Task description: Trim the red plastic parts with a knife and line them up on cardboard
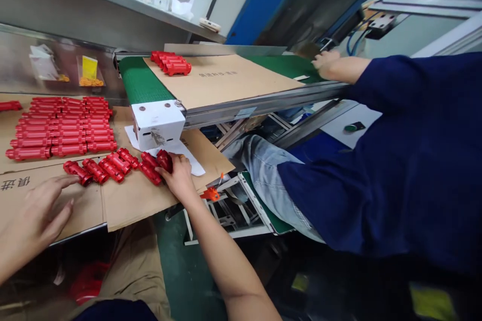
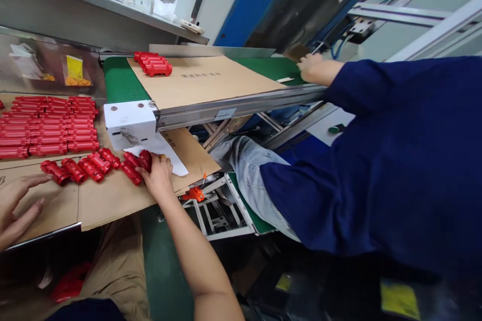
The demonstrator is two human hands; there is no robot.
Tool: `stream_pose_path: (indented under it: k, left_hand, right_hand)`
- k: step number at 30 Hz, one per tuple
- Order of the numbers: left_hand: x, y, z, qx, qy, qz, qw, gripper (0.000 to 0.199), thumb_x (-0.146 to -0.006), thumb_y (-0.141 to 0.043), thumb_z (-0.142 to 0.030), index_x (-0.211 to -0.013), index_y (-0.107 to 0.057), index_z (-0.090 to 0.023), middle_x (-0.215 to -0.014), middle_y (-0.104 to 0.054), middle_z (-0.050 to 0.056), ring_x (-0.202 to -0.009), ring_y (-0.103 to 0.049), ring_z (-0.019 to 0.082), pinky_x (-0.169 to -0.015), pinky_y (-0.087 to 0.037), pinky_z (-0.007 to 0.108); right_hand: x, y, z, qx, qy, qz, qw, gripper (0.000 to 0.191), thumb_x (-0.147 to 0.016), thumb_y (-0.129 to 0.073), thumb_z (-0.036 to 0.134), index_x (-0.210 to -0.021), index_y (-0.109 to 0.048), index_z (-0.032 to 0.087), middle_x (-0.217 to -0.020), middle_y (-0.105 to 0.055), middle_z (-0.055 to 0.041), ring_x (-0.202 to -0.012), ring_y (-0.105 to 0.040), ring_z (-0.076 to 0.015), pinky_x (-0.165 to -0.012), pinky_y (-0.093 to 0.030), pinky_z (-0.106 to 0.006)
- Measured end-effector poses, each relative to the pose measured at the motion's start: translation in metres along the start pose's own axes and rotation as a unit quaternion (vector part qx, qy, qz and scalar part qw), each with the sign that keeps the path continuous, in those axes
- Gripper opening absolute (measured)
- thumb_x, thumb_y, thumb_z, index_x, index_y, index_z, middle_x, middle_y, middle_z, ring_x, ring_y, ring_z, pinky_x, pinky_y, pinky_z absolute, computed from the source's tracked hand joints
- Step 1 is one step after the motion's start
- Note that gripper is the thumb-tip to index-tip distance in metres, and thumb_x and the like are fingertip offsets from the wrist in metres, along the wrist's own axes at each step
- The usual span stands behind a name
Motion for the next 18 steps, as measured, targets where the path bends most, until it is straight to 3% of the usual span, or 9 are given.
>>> stream_pose_path:
  k: [5, 8, 11, 14, 16, 18]
  left_hand:
    - [0.003, 0.003, 0.013, -0.027, 0.011, 0.000, 1.000, 0.037, -0.105, -0.051, -0.033, -0.141, -0.050, -0.035, -0.131, -0.070, 0.006, -0.120, -0.070, 0.035, -0.105, -0.054, 0.051]
    - [0.000, -0.004, -0.003, -0.054, -0.026, -0.010, 0.998, 0.054, -0.104, -0.053, -0.030, -0.156, -0.041, -0.038, -0.137, -0.069, 0.010, -0.122, -0.069, 0.039, -0.104, -0.054, 0.057]
    - [-0.010, -0.038, -0.053, -0.032, -0.142, 0.006, 0.989, 0.066, -0.104, -0.052, -0.026, -0.167, -0.031, -0.031, -0.154, -0.063, 0.018, -0.134, -0.065, 0.039, -0.111, -0.052, 0.058]
    - [-0.024, -0.088, -0.094, -0.007, -0.187, 0.082, 0.979, 0.062, -0.107, -0.052, -0.029, -0.166, -0.037, -0.020, -0.170, -0.049, 0.023, -0.152, -0.053, 0.039, -0.118, -0.050, 0.058]
    - [-0.034, -0.115, -0.106, -0.005, -0.181, 0.118, 0.976, 0.058, -0.107, -0.051, -0.031, -0.162, -0.045, -0.015, -0.170, -0.048, 0.025, -0.152, -0.054, 0.040, -0.117, -0.052, 0.059]
    - [-0.042, -0.130, -0.109, -0.005, -0.176, 0.131, 0.976, 0.056, -0.106, -0.053, -0.033, -0.159, -0.052, -0.013, -0.169, -0.050, 0.026, -0.151, -0.055, 0.041, -0.116, -0.053, 0.060]
  right_hand:
    - [0.009, 0.007, -0.010, -0.023, -0.003, -0.019, 1.000, 0.054, -0.092, -0.083, 0.043, -0.139, -0.069, 0.021, -0.128, -0.067, -0.0159, -0.127, -0.058, -0.0370, -0.114, -0.045, -0.053]
    - [0.002, 0.029, -0.038, -0.021, -0.070, -0.059, 0.996, 0.061, -0.093, -0.081, 0.049, -0.144, -0.065, 0.019, -0.136, -0.064, -0.0200, -0.137, -0.052, -0.0422, -0.116, -0.040, -0.060]
    - [-0.015, 0.044, -0.074, -0.030, -0.164, -0.076, 0.983, 0.062, -0.090, -0.085, 0.050, -0.135, -0.068, 0.009, -0.134, -0.066, -0.0265, -0.137, -0.053, -0.0494, -0.113, -0.041, -0.068]
    - [-0.033, 0.045, -0.098, -0.083, -0.199, -0.041, 0.976, 0.044, -0.097, -0.081, 0.044, -0.126, -0.071, 0.012, -0.129, -0.071, -0.0154, -0.119, -0.069, -0.0363, -0.102, -0.057, -0.055]
    - [-0.041, 0.046, -0.104, -0.125, -0.195, -0.029, 0.972, 0.036, -0.104, -0.074, 0.040, -0.130, -0.069, 0.016, -0.132, -0.071, -0.0095, -0.112, -0.073, -0.0279, -0.096, -0.064, -0.047]
    - [-0.047, 0.054, -0.107, -0.160, -0.183, -0.039, 0.969, 0.035, -0.106, -0.072, 0.038, -0.134, -0.068, 0.017, -0.134, -0.070, -0.0089, -0.111, -0.073, -0.0262, -0.094, -0.065, -0.045]
Point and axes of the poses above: each hand's wrist, its own x-axis away from the middle knuckle, its own y-axis out of the back of the hand, z = x × y, the point moved 6 cm from there along -x, towards the middle knuckle
